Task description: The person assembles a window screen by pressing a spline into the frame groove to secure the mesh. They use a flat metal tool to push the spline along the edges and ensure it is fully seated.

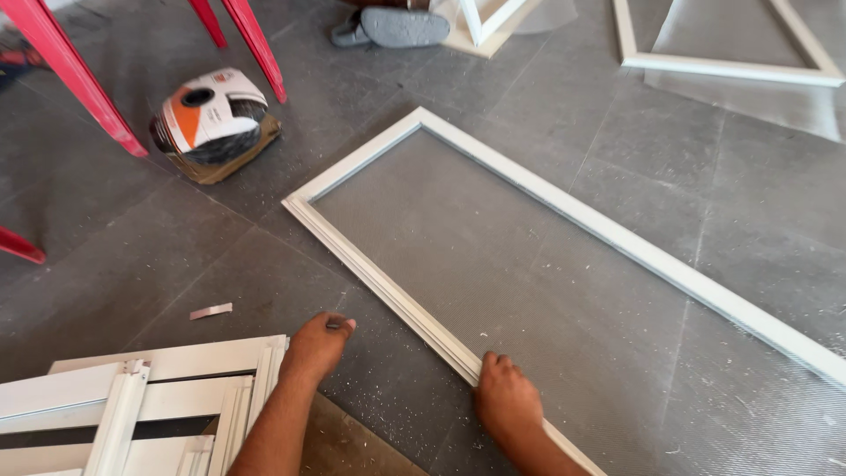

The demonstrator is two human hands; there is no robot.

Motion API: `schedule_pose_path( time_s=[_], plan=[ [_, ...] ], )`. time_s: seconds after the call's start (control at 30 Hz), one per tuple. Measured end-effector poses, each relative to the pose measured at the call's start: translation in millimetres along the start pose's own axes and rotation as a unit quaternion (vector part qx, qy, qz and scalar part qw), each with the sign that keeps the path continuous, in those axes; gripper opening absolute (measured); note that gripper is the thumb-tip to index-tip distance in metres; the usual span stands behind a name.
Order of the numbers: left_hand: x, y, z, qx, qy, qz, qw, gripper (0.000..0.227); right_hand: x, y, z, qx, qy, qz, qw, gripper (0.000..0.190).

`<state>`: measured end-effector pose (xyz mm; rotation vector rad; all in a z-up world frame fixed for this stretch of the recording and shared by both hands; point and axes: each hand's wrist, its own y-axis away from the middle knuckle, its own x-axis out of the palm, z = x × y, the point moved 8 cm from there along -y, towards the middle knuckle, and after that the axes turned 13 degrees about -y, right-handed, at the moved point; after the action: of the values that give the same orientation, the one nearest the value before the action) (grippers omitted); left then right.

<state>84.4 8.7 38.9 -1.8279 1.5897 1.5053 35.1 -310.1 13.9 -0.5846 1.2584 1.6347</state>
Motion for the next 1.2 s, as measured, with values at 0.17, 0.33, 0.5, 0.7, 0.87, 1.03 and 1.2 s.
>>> schedule_pose_path(
  time_s=[0.17, 0.33, 0.5, 0.7, 0.87, 1.03, 1.2],
  plan=[
    [8, 5, -14, -0.002, 0.031, 0.038, 0.999, 0.047, 6, 16, -50, 0.019, 0.033, 0.052, 0.998, 0.041],
    [16, 13, -16, -0.101, -0.011, 0.075, 0.992, 0.050, 11, 43, -101, 0.086, 0.143, 0.196, 0.966, 0.042],
    [11, 13, -5, -0.191, 0.005, 0.064, 0.979, 0.051, 16, 35, -69, 0.088, -0.006, 0.196, 0.977, 0.032],
    [23, 5, 1, -0.215, 0.254, 0.012, 0.943, 0.043, 22, 22, -4, -0.115, -0.096, 0.072, 0.986, 0.036],
    [44, -12, 5, -0.167, 0.386, 0.017, 0.907, 0.038, 45, -1, -43, -0.014, -0.061, 0.067, 0.996, 0.044],
    [23, -31, 25, -0.185, 0.357, -0.033, 0.915, 0.040, 72, -28, -62, -0.073, -0.055, 0.043, 0.995, 0.041],
    [15, -47, 28, -0.176, 0.306, -0.041, 0.935, 0.049, 105, -49, -88, -0.193, -0.113, -0.008, 0.975, 0.037]
  ],
)
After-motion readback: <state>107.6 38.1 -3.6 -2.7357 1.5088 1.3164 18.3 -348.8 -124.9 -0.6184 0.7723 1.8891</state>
